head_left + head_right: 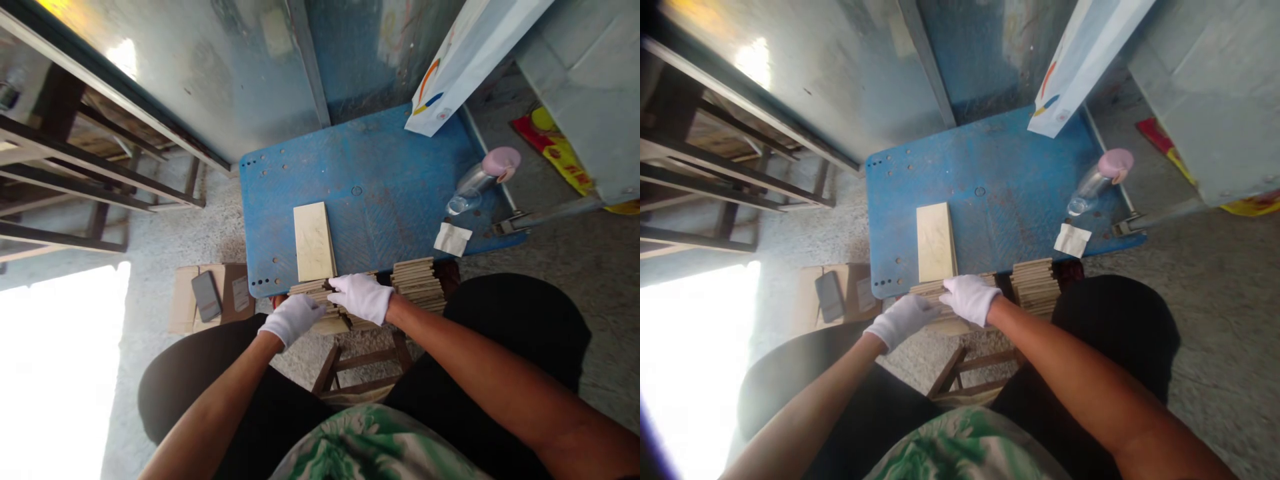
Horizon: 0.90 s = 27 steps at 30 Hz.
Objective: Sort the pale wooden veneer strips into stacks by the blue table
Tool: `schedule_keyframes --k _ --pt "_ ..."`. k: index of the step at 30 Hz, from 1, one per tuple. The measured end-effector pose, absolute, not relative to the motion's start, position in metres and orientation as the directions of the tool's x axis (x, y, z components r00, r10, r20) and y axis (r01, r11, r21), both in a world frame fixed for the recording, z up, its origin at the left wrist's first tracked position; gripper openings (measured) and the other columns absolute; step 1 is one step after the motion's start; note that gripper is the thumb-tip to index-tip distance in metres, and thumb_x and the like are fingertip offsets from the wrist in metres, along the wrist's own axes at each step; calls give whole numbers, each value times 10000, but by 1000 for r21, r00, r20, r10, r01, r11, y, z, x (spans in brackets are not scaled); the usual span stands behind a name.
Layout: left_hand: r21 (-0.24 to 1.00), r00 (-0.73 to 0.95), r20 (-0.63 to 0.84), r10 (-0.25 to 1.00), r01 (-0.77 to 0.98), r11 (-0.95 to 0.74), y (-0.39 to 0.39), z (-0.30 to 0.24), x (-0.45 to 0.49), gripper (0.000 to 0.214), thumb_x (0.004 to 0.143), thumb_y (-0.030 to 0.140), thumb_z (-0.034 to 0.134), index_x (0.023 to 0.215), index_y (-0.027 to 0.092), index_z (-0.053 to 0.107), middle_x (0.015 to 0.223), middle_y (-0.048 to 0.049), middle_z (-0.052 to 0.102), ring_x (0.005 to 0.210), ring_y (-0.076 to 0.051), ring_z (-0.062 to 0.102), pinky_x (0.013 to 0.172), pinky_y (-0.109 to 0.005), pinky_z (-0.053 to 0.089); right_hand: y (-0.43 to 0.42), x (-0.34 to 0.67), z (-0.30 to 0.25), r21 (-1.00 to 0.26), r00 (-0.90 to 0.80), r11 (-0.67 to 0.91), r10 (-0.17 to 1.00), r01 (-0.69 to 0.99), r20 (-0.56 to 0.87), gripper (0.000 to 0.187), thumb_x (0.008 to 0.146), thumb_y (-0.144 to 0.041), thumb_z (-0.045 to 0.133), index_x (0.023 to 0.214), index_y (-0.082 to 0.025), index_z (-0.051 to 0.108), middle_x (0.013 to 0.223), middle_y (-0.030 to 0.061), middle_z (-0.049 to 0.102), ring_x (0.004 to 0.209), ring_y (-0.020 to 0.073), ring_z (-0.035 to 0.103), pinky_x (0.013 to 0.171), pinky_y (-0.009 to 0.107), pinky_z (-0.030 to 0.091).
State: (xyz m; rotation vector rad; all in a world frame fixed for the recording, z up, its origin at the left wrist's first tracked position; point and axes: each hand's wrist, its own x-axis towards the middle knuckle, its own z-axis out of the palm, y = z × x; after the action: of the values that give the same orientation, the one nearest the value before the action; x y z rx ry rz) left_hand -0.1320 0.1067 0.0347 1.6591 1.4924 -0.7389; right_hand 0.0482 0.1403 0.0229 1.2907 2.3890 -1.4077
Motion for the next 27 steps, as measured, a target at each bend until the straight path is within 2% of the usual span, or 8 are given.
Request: schedule_keyframes --k 3,5,7,12,16,20,27 --pt "124 -47 -745 665 970 208 142 35 -151 460 863 563 426 945 212 712 868 -54 731 860 -218 683 748 -274 494 139 47 21 -662 -649 254 607 706 -459 395 918 -430 487 1164 -152 622 1088 128 700 976 247 664 769 291 448" --pt "113 -152 -624 766 953 281 166 30 -157 528 828 607 461 1091 196 662 997 -71 723 979 -240 659 817 -284 481 137 45 19 -650 -653 271 600 710 -463 413 923 -427 479 1187 -138 609 1100 143 692 996 256 658 791 302 453" --pt "125 -207 -540 816 939 321 188 21 -157 644 805 661 460 1199 169 592 1070 -108 699 1030 -267 639 842 -309 476 135 44 17 -638 -655 285 591 716 -471 430 926 -421 473 1209 -122 596 1106 160 686 1016 267 652 813 317 458" --pt "154 -332 -555 763 860 486 219 -13 -134 991 659 737 584 1384 104 353 1181 -203 609 1059 -325 616 821 -358 485 133 43 16 -602 -649 304 562 739 -513 425 927 -427 456 1207 -133 584 1065 161 694 970 284 666 791 344 470" --pt "144 -425 -534 731 806 574 226 -42 -117 1194 601 692 658 1473 87 110 1387 -269 389 1237 -376 476 900 -394 459 136 43 20 -592 -630 278 555 756 -544 391 928 -429 450 1162 -151 595 1012 147 704 940 282 674 770 344 474" --pt "103 -496 -522 694 771 628 229 -59 -111 1212 585 605 711 1478 107 59 1387 -266 350 1295 -396 396 954 -442 431 135 41 24 -603 -628 260 557 754 -544 417 921 -427 464 1199 -140 581 1019 157 706 929 300 680 755 366 486" --pt "62 -539 -529 655 746 663 239 -69 -109 1263 549 565 739 1480 90 30 1332 -270 404 1199 -410 486 912 -472 460 134 39 29 -609 -625 244 550 755 -554 428 915 -423 473 1225 -147 577 1016 152 710 884 294 691 696 349 499"
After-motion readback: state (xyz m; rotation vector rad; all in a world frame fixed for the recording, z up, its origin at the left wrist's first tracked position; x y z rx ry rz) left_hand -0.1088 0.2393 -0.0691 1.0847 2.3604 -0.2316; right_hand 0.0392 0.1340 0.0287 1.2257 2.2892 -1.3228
